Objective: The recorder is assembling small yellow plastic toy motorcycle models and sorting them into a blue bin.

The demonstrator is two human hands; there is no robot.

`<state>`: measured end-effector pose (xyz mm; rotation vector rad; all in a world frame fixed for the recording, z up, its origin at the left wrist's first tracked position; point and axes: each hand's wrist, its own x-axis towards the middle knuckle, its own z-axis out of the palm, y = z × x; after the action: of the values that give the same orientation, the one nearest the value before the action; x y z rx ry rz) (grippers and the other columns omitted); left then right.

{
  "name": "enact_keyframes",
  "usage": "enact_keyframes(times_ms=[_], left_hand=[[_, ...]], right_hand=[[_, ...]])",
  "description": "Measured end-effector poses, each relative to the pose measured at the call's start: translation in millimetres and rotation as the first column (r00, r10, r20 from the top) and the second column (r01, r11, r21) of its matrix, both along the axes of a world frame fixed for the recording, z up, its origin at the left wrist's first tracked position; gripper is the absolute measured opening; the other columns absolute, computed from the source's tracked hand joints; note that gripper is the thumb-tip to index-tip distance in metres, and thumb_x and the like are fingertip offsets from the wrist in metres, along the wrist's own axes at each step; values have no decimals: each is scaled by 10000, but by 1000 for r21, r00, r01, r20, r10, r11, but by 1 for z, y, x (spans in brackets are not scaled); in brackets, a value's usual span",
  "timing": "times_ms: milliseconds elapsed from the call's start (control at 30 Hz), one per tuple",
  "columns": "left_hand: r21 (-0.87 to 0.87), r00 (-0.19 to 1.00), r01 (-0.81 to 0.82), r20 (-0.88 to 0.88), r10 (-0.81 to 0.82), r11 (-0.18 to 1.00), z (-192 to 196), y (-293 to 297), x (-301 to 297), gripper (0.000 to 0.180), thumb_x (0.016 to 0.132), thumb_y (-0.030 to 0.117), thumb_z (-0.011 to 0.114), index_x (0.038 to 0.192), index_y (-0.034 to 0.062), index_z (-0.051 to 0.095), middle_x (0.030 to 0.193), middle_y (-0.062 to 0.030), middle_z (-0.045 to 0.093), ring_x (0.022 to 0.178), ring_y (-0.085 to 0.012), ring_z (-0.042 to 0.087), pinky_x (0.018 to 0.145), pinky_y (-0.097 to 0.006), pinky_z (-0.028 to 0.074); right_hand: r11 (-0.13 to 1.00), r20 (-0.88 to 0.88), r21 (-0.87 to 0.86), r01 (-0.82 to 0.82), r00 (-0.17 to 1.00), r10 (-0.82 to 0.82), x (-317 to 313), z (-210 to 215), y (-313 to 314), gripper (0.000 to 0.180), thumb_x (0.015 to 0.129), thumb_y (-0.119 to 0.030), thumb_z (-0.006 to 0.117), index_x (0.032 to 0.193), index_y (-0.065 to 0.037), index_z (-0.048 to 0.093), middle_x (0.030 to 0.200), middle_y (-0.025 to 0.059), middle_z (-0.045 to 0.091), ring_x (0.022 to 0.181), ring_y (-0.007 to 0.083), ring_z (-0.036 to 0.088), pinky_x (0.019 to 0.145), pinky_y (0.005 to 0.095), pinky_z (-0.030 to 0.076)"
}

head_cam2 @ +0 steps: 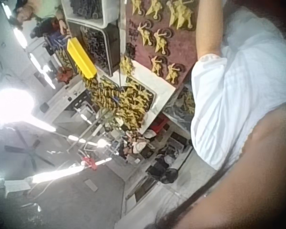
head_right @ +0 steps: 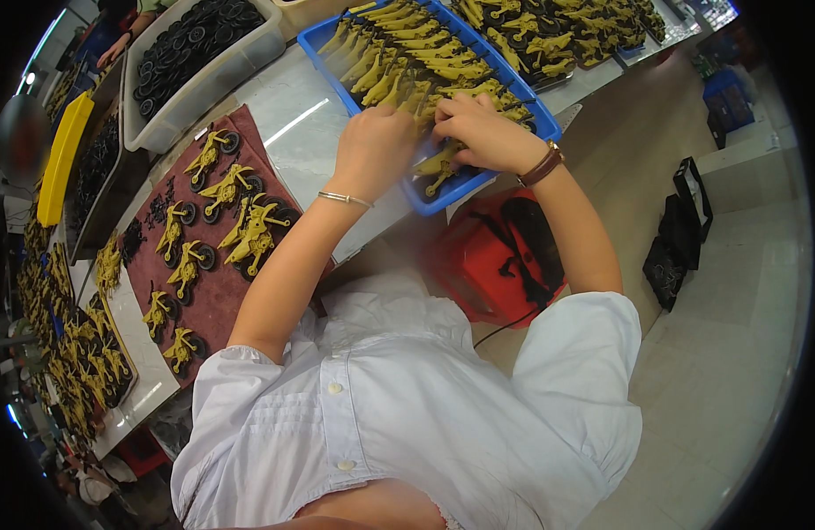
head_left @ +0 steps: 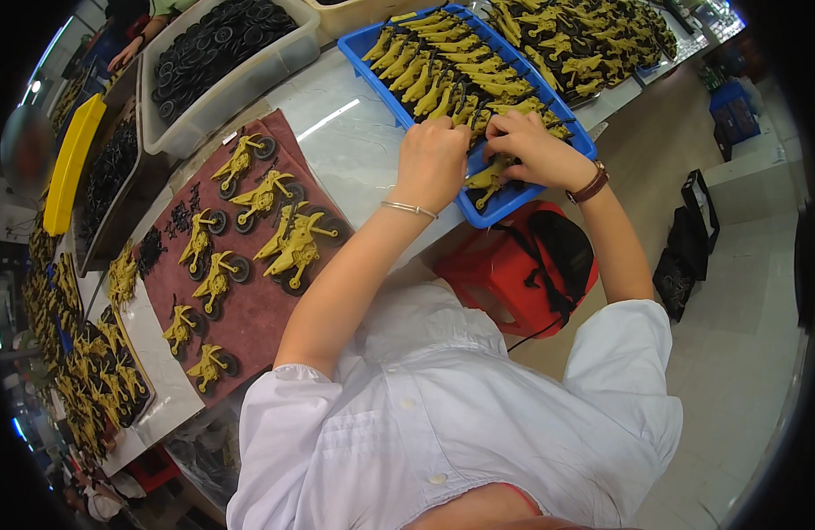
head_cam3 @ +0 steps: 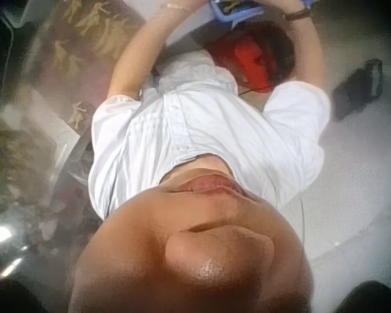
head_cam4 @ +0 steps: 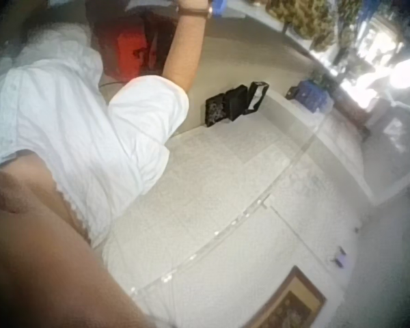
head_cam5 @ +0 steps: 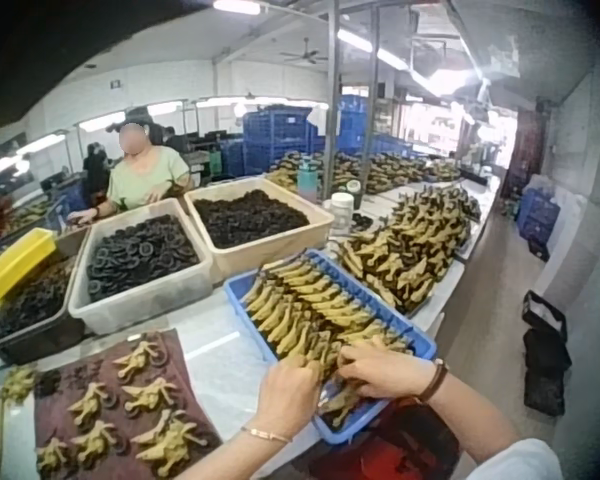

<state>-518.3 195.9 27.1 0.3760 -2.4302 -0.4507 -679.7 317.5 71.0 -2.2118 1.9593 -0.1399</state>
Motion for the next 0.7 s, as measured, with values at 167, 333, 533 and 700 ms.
enact_keyframes(times_ms=[167,333,533,700], left_hand=[[69,995,95,-20,-94,993,5,-8,11,84,747,146,681,738,62,686,751,-133,618,740,-343,613,656,-449,489],[23,992,114,-49,-112,993,11,1,19,162,731,256,716,788,106,734,852,-98,652,843,-310,610,726,-435,470],[-127,987,-84,125,100,988,4,11,7,229,589,270,827,727,117,728,1014,-61,613,985,-256,521,805,-383,391],[-121,964,-53,251,82,991,17,21,-2,372,603,361,825,858,99,753,1165,-74,582,1083,-266,495,861,-401,379]], right_hand=[[977,94,-212,-37,994,59,1,-4,0,281,658,-102,780,907,-111,650,1039,50,513,1064,265,473,940,397,353],[946,36,-324,-24,999,38,2,-10,3,299,669,-99,772,942,-120,652,1062,41,533,1060,261,501,944,399,401],[901,313,-393,182,948,-55,0,-8,7,342,710,-105,771,1029,-85,649,1116,88,558,1096,303,529,925,381,452],[892,164,-375,251,965,-203,-44,-6,26,339,734,-140,769,1033,-68,627,1063,96,611,1069,299,544,937,382,435]])
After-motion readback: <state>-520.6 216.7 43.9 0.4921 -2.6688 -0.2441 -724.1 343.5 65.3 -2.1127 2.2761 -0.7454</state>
